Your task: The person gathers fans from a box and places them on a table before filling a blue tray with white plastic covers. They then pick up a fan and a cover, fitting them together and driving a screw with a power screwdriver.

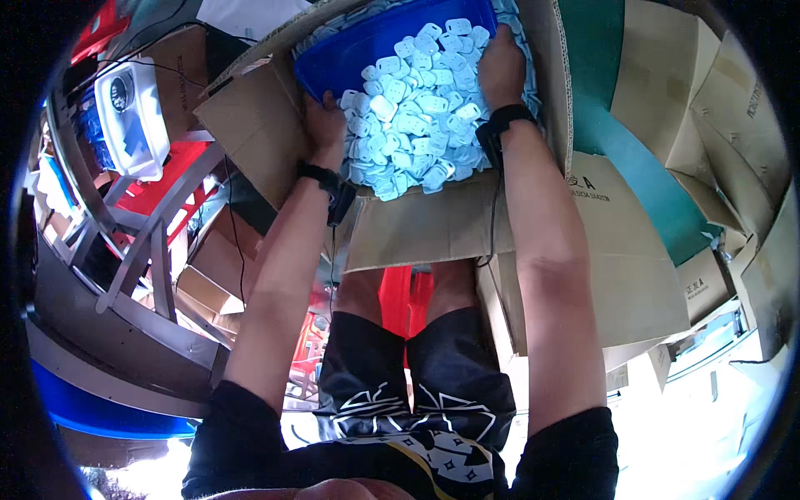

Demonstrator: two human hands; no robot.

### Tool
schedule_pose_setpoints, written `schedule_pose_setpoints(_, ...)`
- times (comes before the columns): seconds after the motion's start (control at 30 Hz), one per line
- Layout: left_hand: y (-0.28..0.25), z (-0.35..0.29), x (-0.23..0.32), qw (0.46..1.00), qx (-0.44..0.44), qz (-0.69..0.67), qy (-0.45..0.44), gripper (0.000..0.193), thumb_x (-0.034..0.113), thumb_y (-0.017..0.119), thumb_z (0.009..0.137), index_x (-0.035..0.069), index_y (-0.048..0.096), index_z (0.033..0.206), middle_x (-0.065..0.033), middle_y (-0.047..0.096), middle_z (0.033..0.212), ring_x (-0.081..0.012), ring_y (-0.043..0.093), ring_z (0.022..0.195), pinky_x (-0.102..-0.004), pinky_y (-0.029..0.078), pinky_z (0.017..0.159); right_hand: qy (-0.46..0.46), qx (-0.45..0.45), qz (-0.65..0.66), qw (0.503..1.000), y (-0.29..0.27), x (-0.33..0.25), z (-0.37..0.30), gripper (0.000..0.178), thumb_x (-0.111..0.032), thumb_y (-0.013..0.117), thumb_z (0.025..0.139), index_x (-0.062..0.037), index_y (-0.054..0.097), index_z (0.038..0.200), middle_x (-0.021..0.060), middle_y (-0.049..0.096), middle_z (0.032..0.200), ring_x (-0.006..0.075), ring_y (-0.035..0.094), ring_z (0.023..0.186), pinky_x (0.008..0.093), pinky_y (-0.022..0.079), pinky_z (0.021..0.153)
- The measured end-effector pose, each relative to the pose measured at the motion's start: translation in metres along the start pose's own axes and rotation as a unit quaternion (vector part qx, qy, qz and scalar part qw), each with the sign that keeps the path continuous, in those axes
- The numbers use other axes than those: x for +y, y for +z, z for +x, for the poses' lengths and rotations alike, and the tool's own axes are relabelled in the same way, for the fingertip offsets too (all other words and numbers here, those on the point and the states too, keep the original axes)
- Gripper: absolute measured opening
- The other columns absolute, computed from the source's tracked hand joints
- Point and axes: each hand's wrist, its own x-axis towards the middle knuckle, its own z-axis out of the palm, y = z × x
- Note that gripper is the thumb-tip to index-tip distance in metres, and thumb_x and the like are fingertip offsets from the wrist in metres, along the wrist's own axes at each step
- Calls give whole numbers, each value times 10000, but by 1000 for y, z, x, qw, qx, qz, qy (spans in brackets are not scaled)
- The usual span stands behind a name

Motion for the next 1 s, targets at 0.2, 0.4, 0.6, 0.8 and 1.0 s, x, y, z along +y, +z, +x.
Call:
schedule_pose_setpoints(0.2, 10, -93, 5, 994, 61, 84, 35, 669, 303, 596, 963, 4, 307, 1487, -348, 393, 1447, -492, 370, 1354, -539, 308, 1114, -59, 142, -126, 980, 4, 36, -93, 428, -245, 532, 967, 14, 535, 1308, 314, 572, 1251, 467, 564, 1127, 524, 453, 965)
schedule_pose_setpoints(0.4, 48, -157, 25, 966, -59, 59, -245, 888, 551, 608, 902, 18, 260, 1520, -396, 329, 1446, -511, 317, 1358, -541, 246, 1143, 205, -95, -87, 970, 13, -4, -154, 586, -438, 494, 953, 7, 534, 1332, 308, 564, 1280, 456, 540, 1192, 517, 432, 1014)
schedule_pose_setpoints(0.6, 60, -143, 56, 924, -194, -108, -311, 787, 504, 609, 922, 27, 332, 1484, -323, 455, 1398, -413, 436, 1299, -456, 309, 1108, 348, -181, 199, 898, 72, 21, -163, 732, -567, 484, 938, 18, 498, 1377, 262, 562, 1348, 366, 559, 1236, 464, 439, 1040)
schedule_pose_setpoints(0.8, 13, -103, 54, 865, -179, -391, -260, 650, 432, 615, 938, 9, 451, 1405, -217, 541, 1373, -285, 521, 1237, -353, 368, 1048, 361, -171, 673, 623, 11, -58, -143, 622, -499, 590, 938, -47, 539, 1362, 71, 596, 1330, 202, 589, 1172, 391, 446, 1010)
schedule_pose_setpoints(1.0, 43, -75, -27, 977, 38, 24, -210, 742, 439, 586, 952, -29, 345, 1474, -294, 467, 1440, -399, 441, 1347, -424, 295, 1146, 337, -61, 283, 896, 28, -39, -140, 653, -445, 565, 942, -7, 464, 1416, 177, 555, 1393, 342, 530, 1270, 431, 404, 1082)
